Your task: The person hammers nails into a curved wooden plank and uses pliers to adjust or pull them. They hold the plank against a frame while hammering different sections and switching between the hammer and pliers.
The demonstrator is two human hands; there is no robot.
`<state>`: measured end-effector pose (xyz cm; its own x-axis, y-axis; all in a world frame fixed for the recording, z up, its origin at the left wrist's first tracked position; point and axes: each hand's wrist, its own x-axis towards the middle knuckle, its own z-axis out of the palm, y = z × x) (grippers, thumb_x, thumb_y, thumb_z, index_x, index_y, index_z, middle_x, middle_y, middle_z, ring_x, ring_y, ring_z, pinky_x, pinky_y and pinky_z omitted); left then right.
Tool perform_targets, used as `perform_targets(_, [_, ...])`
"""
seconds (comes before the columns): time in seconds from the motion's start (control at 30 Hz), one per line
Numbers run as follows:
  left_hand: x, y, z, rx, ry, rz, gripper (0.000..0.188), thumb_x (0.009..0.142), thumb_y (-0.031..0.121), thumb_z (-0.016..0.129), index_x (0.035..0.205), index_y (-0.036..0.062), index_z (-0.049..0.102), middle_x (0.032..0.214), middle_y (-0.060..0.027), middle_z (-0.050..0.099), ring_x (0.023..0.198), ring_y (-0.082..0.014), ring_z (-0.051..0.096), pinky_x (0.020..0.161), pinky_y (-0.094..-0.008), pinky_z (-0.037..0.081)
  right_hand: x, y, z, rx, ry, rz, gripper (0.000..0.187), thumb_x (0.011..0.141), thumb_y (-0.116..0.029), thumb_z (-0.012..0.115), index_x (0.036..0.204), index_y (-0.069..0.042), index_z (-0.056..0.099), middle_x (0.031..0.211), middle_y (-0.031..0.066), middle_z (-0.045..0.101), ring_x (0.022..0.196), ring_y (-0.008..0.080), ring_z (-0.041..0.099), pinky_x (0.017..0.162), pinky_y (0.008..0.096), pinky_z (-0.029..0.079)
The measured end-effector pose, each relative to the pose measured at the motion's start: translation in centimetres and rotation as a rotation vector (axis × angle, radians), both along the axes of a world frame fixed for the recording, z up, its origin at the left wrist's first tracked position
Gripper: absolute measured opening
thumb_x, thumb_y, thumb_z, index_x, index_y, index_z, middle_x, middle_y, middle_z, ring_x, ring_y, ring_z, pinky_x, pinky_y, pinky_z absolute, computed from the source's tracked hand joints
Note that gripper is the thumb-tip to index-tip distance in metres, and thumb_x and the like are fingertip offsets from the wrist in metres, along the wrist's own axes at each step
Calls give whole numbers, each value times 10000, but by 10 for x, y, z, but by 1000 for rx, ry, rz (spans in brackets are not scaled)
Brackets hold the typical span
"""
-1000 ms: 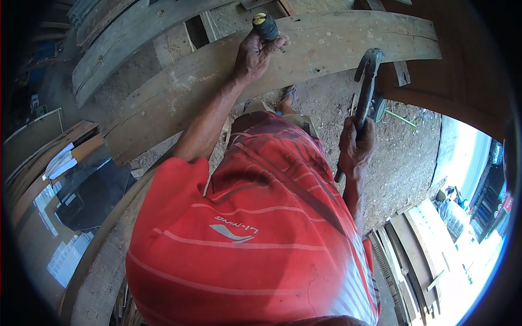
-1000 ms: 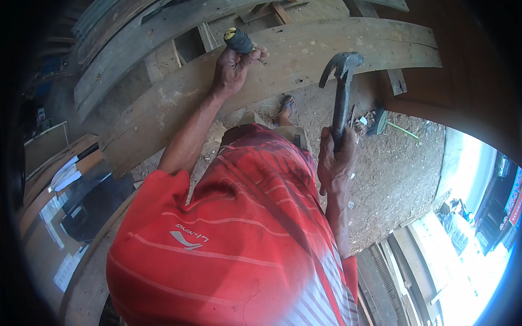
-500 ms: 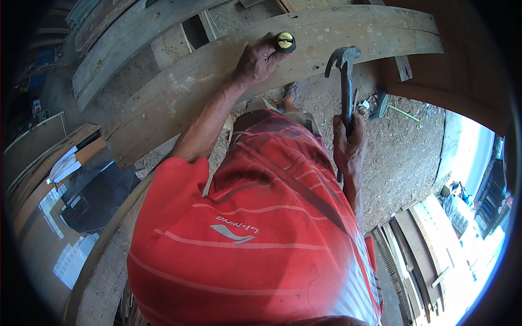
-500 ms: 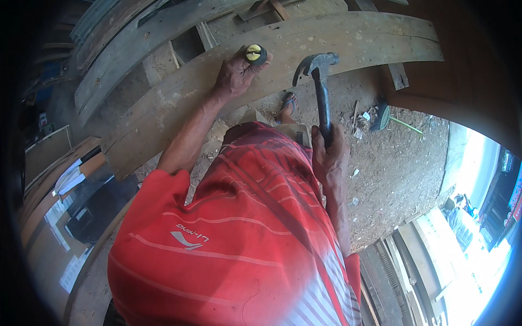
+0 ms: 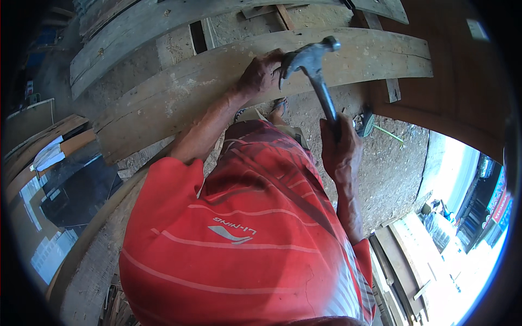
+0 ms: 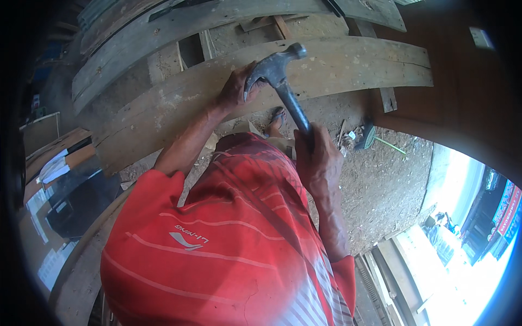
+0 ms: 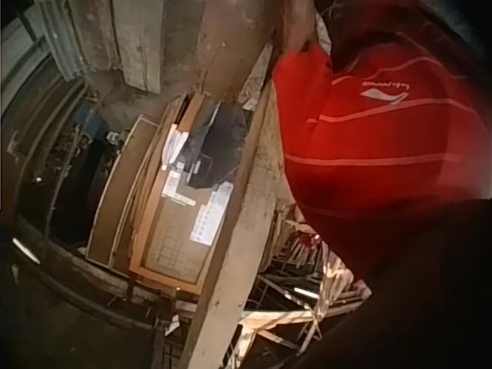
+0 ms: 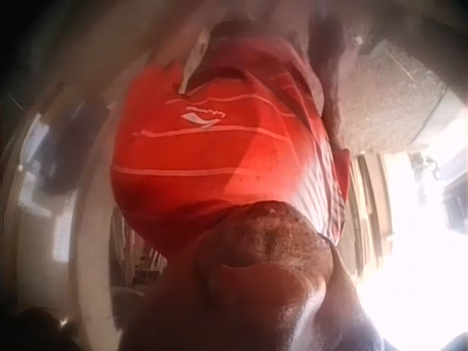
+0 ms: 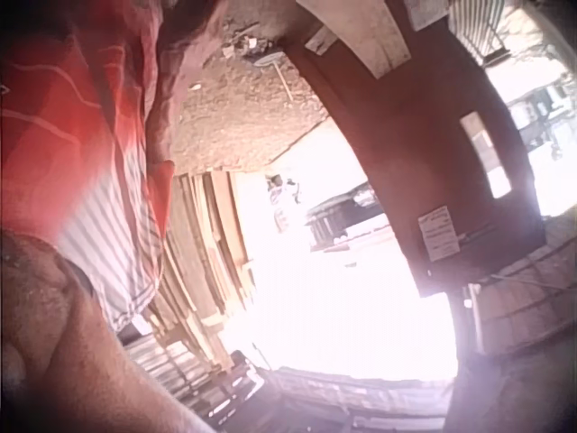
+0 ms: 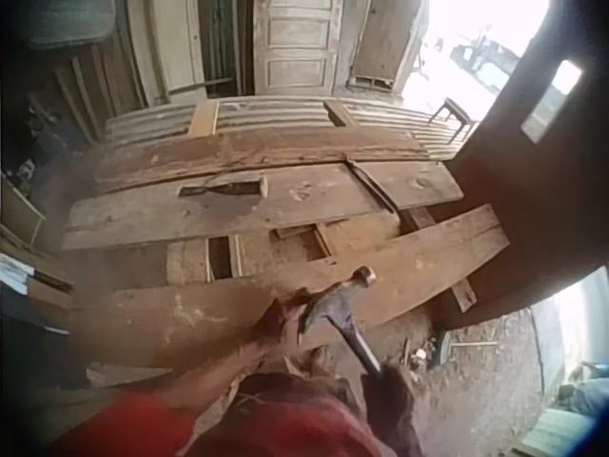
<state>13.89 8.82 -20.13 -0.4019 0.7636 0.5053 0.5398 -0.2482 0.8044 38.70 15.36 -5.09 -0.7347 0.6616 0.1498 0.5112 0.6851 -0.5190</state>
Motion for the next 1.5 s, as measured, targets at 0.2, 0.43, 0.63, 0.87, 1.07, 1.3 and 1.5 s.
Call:
perform_targets(0.2, [7,1,-10,-21,-76,21,280,893,30,738,1144,90,630,992,-139,692,901,-364,715,764,-427,570,-24,2,58,27,778,129,323,1055,-304,594,911,-27,513,663,40,536,504,115,528,449,252,450])
perform_targets(0.43, [1,6,-9,-33,-30,49,230,924,88,725,1137,50,646,1013,-144,711,934,-351,722,809,-410,582,-4,8,-18,-136,-184,93,203,1025,-201,627,1026,-47,494,709,238,618,614,453,641,524,526,460])
perform_targets(0.63, [-5,10,-7,-258,-614,-28,269,990,206,727,1188,39,658,1186,-25,730,1047,-124,671,978,-316,529,5,22,-12,-188,-20,-77,201,1012,-212,654,1037,-42,549,752,194,610,643,351,618,598,444,482])
perform_targets(0.87, [65,2,46,111,302,-195,394,778,64,779,1148,115,653,1103,-84,703,1034,-329,697,919,-432,565,37,9,-48,-460,180,-255,230,1036,-269,591,1005,-42,611,812,29,566,711,123,546,624,308,446])
perform_targets(1.07, [116,2,39,-93,24,-259,326,823,98,784,1101,61,618,1017,-113,693,936,-347,705,804,-461,556,68,5,-41,-829,556,-148,736,858,-588,776,1226,9,552,856,55,577,736,111,559,604,274,421])
perform_targets(1.3, [132,16,37,-235,24,-374,355,836,157,799,1126,56,622,1029,-118,689,964,-343,698,831,-448,556,44,10,-47,-606,627,-395,568,767,-69,923,1210,-17,570,980,33,682,856,116,654,773,261,537])
perform_targets(1.5, [105,-17,63,-489,462,-73,906,754,325,857,1540,155,441,1581,-179,387,1469,-430,347,1182,-648,264,66,27,-55,-707,534,-513,466,778,-138,918,1100,-31,598,952,19,670,816,81,625,725,239,507])
